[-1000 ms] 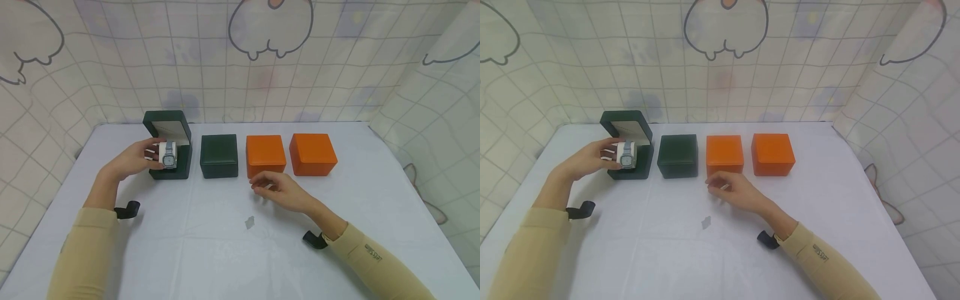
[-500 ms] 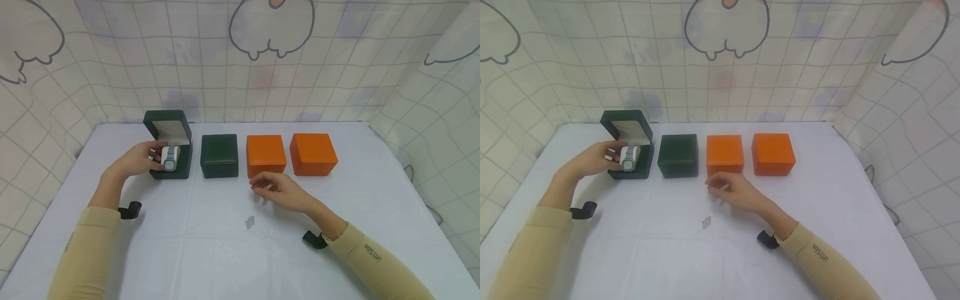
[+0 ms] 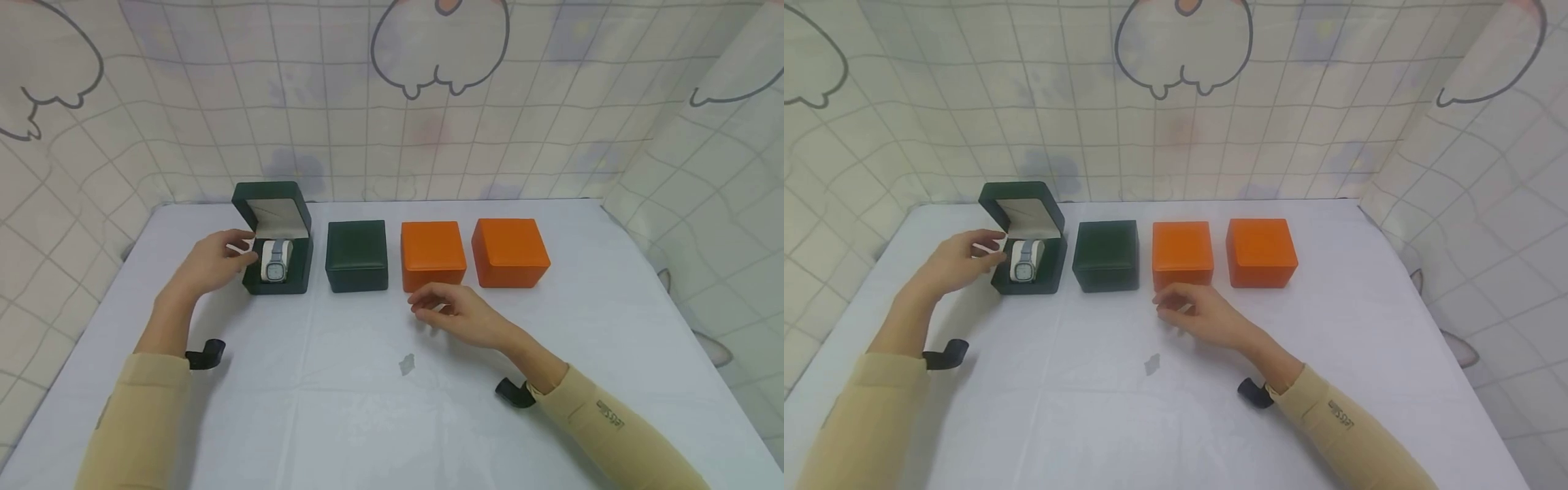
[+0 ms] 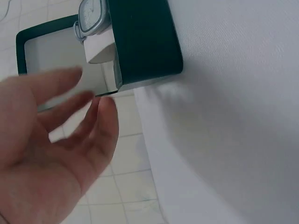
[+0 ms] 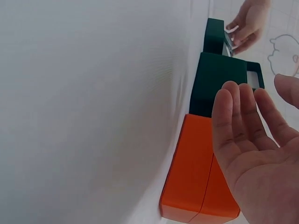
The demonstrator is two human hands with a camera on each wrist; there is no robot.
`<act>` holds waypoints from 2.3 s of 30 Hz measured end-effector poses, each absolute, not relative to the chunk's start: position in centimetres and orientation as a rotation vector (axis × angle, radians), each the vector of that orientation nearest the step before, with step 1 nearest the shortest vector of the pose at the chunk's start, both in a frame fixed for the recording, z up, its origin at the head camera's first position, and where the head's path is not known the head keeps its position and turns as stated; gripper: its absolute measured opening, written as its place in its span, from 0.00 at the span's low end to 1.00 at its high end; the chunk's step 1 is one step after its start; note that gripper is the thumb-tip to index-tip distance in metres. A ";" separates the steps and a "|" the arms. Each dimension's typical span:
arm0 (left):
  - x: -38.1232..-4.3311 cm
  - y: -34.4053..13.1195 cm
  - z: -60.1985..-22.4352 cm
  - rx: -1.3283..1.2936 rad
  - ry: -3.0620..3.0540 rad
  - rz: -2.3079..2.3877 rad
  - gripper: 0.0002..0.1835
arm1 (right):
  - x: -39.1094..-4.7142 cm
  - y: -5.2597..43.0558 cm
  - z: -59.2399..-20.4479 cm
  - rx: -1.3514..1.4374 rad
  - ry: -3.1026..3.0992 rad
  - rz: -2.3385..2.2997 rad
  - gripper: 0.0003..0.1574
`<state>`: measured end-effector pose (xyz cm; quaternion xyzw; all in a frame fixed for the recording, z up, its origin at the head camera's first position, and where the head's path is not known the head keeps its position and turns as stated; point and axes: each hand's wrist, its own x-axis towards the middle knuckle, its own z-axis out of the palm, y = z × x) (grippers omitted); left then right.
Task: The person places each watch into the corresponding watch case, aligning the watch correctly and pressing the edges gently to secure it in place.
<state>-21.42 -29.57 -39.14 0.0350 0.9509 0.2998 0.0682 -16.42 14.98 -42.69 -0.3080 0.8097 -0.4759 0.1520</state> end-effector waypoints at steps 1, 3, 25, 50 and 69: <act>-21.3 -29.5 -39.0 0.055 2.912 0.905 0.28 | -16.5 14.9 -42.6 -0.889 2.326 -1.361 0.17; -21.0 -29.4 -38.7 -0.068 3.020 0.928 0.27 | -16.6 14.8 -42.5 -0.900 2.334 -1.351 0.17; -21.4 -27.5 -36.9 -0.051 3.174 1.280 0.36 | -18.1 11.8 -39.3 -1.075 2.317 -1.302 0.14; -24.7 -26.8 -36.4 -0.134 3.031 1.299 0.38 | -19.0 11.5 -39.2 -1.166 2.307 -1.174 0.14; -25.4 -28.6 -34.1 0.062 2.748 1.214 0.35 | -20.2 7.9 -38.2 -1.276 2.300 -1.050 0.14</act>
